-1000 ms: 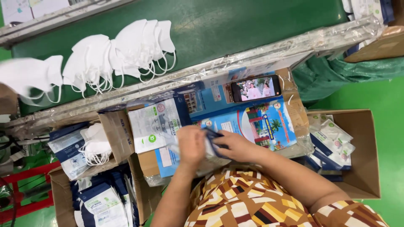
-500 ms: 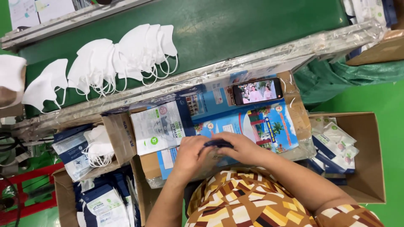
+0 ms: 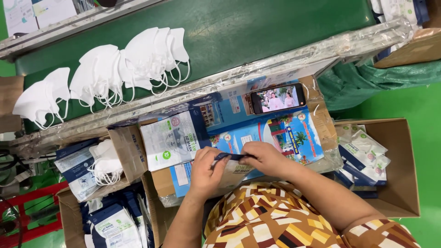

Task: Packing individual face masks into plastic pouches in a factory setting.

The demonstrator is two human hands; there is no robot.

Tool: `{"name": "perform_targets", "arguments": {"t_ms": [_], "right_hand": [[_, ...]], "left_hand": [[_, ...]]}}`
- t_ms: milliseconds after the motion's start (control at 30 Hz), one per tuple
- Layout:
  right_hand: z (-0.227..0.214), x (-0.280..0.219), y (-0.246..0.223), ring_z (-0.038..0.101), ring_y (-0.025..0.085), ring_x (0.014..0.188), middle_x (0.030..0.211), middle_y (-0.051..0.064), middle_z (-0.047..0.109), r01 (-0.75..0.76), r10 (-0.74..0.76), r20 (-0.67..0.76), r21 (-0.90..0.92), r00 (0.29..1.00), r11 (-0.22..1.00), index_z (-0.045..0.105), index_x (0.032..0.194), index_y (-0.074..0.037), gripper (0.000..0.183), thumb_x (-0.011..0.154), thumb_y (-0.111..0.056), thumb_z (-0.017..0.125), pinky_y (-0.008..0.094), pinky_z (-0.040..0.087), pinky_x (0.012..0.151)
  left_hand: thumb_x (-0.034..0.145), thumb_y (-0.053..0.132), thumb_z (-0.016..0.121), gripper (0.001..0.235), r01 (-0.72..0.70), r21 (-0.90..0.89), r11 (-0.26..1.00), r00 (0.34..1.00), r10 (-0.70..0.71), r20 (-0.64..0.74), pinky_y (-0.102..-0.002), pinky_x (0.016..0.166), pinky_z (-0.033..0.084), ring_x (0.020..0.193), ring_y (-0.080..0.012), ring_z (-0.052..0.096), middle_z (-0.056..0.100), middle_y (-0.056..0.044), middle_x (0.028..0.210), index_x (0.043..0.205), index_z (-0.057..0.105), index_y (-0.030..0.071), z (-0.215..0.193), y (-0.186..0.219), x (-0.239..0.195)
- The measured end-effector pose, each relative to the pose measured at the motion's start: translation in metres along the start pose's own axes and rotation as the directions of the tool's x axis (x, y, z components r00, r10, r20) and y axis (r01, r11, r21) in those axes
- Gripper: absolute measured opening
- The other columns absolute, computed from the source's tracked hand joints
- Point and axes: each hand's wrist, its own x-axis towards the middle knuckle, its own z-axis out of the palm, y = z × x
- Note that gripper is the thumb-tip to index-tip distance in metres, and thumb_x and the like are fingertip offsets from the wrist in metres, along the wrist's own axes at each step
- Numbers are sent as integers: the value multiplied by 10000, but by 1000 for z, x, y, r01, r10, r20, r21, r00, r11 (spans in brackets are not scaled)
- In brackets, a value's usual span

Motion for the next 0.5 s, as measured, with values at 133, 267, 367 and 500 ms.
{"name": "perform_targets", "arguments": {"t_ms": [133,267,367,500], "right_hand": [[-10,-18,27,623,327,745,793,120,615,-144,145,6,-100,989,984,635,844,-45,196,872,-213,732,418,478,649],[-37,-81,67,661,287,798,856,107,666,-132,113,-135,-140,984,981,680,988,-49,143,884,-143,707,393,516,702],[-81,-200,190,686,223,758,854,74,710,-452,371,-299,-273,879,849,730,1037,-94,143,929,-122,641,357,548,688],[-101,-310,199,632,213,933,1153,99,648,-183,689,-678,666,254,723,537,1273,-39,315,1192,-343,539,333,490,669]], "left_hand": [[861,86,741,61,11,-14,1000,1000,-11,-23,-388,818,490,919,-284,627,706,-66,931,905,703,65,12,-15,0],[854,82,731,225,-100,-53,994,995,102,24,-416,1017,480,1156,-336,628,690,-127,1181,1074,696,56,6,-16,18],[877,140,762,405,-128,91,988,977,141,-157,-453,1133,417,1327,-396,548,592,-205,1381,1237,625,17,-28,-38,60],[979,303,790,697,-10,442,897,918,184,-352,-544,1270,273,1530,-478,319,344,-285,1638,1508,451,2,-79,-85,144]]}}
